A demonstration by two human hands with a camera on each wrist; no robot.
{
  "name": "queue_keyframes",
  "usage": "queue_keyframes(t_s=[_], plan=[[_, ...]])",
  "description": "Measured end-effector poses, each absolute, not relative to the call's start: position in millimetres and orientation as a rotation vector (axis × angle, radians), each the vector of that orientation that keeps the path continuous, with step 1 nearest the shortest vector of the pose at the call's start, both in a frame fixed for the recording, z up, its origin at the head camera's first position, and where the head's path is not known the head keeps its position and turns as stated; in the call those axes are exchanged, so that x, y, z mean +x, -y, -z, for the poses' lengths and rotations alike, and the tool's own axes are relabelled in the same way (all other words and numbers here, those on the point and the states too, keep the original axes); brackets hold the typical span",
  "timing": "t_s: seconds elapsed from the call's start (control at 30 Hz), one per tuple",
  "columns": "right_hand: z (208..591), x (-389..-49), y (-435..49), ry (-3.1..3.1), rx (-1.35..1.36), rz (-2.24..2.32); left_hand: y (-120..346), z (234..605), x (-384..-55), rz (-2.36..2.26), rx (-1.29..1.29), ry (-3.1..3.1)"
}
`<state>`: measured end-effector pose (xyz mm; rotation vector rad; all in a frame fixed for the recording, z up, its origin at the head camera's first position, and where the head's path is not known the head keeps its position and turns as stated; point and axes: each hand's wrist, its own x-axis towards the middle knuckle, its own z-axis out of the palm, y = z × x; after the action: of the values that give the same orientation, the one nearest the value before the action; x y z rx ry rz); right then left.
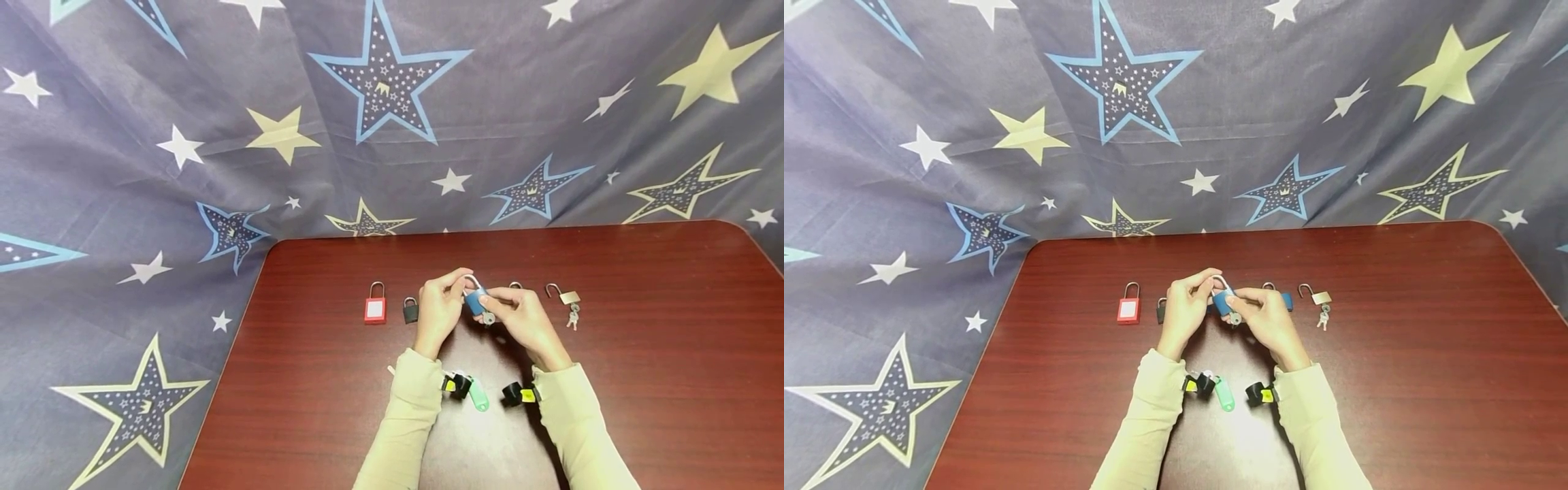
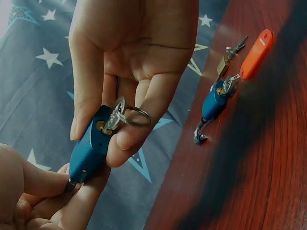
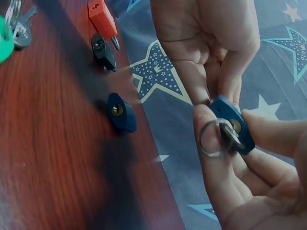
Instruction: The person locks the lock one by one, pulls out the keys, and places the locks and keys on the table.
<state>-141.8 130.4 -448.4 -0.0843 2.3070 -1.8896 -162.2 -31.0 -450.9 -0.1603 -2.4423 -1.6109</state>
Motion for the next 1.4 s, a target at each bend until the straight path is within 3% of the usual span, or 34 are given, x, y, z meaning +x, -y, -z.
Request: queue_keyframes(t_s=[1.1, 1.4], plan=[[443.7, -139.2, -129.3, -2.323, 0.001, 1.892, 24.2, 447.2, -156.5, 1.485, -0.172, 2.488], [443.5, -141.1, -128.9, -2.346, -0.047, 1.938, 29.7, 447.0, -162.3, 1.897, -0.237, 2.374]])
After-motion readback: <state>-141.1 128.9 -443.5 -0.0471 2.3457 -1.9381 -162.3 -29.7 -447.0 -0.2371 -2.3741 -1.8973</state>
